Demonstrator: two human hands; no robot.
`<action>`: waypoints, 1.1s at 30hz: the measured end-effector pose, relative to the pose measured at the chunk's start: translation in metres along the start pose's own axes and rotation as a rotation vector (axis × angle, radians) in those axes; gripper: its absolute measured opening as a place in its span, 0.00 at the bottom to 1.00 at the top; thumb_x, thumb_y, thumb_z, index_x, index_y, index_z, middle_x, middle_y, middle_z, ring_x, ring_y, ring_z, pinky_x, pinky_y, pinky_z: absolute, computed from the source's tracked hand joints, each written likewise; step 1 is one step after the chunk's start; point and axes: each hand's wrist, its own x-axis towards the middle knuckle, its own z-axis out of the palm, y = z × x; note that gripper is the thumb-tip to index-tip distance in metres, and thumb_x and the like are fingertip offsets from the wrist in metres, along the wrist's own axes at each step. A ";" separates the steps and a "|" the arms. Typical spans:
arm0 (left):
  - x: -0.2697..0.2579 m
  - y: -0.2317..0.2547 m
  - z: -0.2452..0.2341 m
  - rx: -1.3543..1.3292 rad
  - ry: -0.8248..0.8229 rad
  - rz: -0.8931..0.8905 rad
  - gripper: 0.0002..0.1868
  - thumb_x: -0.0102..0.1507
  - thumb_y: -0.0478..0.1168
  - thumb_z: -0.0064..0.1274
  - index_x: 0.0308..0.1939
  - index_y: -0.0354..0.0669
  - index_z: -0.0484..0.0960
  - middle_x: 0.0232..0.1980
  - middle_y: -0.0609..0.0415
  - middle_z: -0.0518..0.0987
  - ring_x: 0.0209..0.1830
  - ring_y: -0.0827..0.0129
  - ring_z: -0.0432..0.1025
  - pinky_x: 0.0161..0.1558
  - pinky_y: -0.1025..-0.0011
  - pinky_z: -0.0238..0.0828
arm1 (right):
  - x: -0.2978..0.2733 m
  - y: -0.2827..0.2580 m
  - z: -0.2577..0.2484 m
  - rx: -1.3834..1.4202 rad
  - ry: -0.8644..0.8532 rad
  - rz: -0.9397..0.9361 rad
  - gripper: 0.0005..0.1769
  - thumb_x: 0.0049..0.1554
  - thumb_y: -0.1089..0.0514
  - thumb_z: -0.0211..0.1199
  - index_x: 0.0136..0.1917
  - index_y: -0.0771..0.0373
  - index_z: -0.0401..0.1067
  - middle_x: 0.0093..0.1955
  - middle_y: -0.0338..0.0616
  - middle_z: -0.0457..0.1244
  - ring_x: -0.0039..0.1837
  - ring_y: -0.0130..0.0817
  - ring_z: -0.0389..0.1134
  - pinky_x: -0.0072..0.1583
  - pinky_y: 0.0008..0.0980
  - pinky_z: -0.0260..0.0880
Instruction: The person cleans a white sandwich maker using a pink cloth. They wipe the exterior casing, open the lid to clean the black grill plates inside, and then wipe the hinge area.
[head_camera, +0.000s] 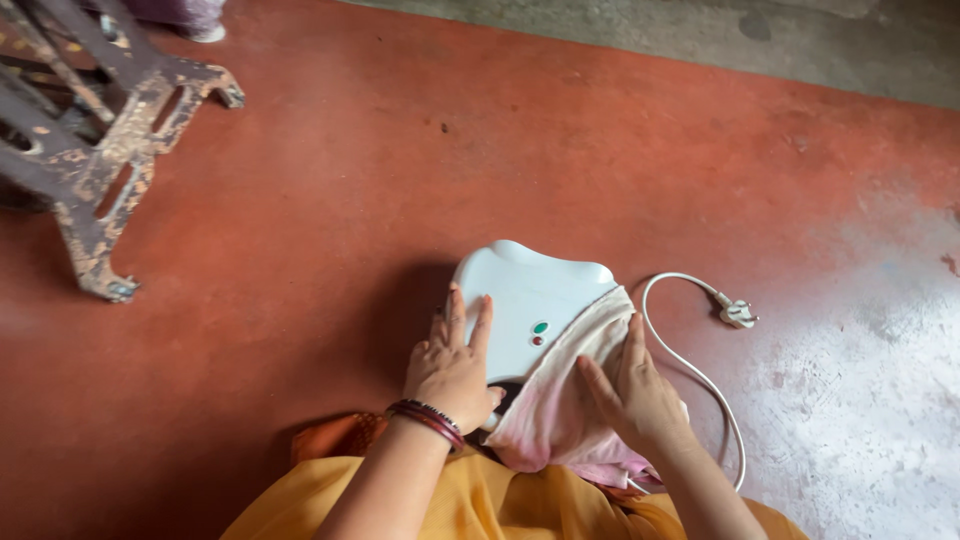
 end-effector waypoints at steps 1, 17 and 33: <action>0.001 0.001 0.000 0.016 0.001 0.000 0.65 0.57 0.52 0.67 0.80 0.55 0.29 0.83 0.40 0.25 0.82 0.44 0.38 0.74 0.52 0.50 | -0.003 -0.002 -0.006 -0.095 -0.095 0.066 0.64 0.56 0.27 0.50 0.83 0.74 0.28 0.60 0.68 0.66 0.60 0.61 0.71 0.58 0.51 0.74; 0.005 0.002 0.007 0.135 -0.003 -0.057 0.63 0.61 0.50 0.62 0.80 0.61 0.24 0.83 0.41 0.19 0.62 0.47 0.70 0.64 0.59 0.68 | -0.014 0.066 -0.055 -0.551 -0.338 -0.070 0.20 0.50 0.40 0.63 0.49 0.53 0.80 0.49 0.47 0.71 0.53 0.47 0.74 0.55 0.45 0.75; -0.002 0.014 0.004 0.110 0.013 -0.038 0.64 0.59 0.51 0.65 0.78 0.52 0.24 0.80 0.34 0.21 0.80 0.35 0.40 0.74 0.53 0.49 | -0.003 -0.008 -0.035 -0.023 0.127 -0.150 0.20 0.53 0.53 0.63 0.58 0.60 0.74 0.48 0.53 0.67 0.45 0.50 0.71 0.45 0.46 0.72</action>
